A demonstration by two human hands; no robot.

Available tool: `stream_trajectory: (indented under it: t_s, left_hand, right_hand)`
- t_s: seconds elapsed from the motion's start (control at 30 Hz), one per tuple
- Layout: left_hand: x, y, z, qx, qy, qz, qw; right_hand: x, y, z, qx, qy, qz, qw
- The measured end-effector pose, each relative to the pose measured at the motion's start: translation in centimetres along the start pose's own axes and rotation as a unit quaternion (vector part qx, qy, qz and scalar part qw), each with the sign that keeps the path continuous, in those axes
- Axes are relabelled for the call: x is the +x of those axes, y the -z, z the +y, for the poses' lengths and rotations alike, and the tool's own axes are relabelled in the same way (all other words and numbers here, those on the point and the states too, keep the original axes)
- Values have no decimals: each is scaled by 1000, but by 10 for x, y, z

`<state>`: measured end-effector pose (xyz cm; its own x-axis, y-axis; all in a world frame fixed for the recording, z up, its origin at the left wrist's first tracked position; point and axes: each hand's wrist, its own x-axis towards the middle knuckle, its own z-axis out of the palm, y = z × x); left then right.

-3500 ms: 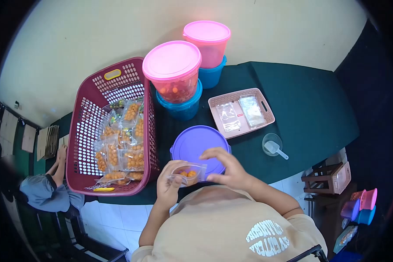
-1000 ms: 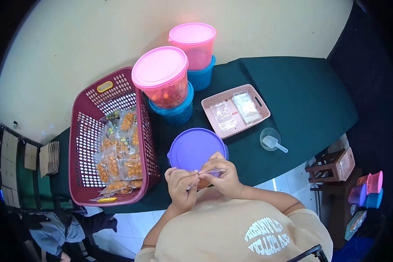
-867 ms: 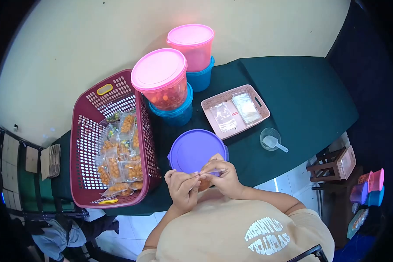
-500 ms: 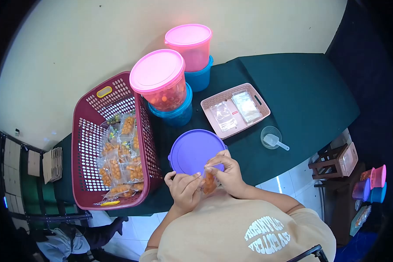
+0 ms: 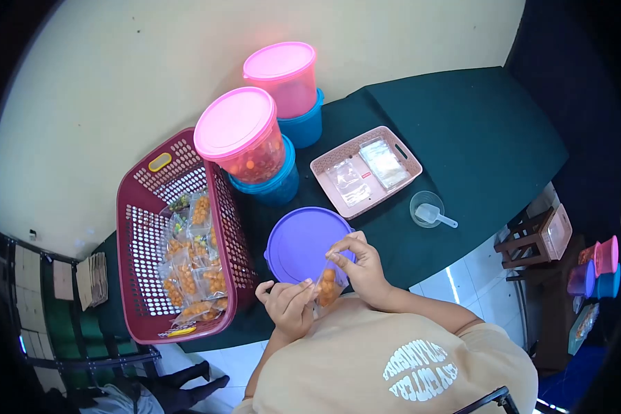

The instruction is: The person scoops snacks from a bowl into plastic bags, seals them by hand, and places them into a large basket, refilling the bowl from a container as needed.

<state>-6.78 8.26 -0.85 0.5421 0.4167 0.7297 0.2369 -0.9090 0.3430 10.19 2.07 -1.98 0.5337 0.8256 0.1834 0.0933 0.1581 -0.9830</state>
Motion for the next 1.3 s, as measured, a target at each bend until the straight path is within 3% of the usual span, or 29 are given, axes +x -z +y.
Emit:
stream_trajectory:
  t_s: [0.07,0.13,0.17,0.23,0.33,0.47,0.53,0.6,0.7,0.77,0.9,1.07,1.3]
  left_hand:
    - [-1,1,-6,-13,16,-11,1000]
    - [4,-2,-8,-23,35,-16,999]
    - [7,-5,-7,-57,99,31,993]
    - [-2,-3,-5,-103,210,86,968]
    - [0,4,1,-197,218,3,956]
    - [8,-9,8,-230,182,-5,956]
    - [10,-5,10,-219,187,-18,958]
    - [7,-5,11,-207,193,-29,959]
    - [2,-5,9,-174,199,-18,964]
    - [6,-3,9,-158,115,-43,980]
    - [3,-8,12,-112,105,-23,988]
    - [2,-10,25,-98,89,-4,991]
    - [3,-3,56,-11,124,41,991]
  right_hand:
    - [2,4,0,-5,7,5,1000]
    - [13,13,-4,-68,145,-31,987]
    - [17,16,-8,-69,146,-34,986]
    - [18,17,-20,-127,239,26,962]
    - [11,8,-23,-148,316,-24,937]
    - [0,-7,-21,-111,316,-141,932]
    - [-2,-7,-14,-113,313,-144,932]
    - [0,-1,-16,-225,315,-90,918]
    - [10,7,-35,-264,292,-68,917]
    - [17,15,-40,-286,301,-127,901]
    - [17,20,-38,-347,283,-232,863]
    - [19,26,-37,-336,297,-281,848]
    - [19,48,-31,-287,292,-286,866]
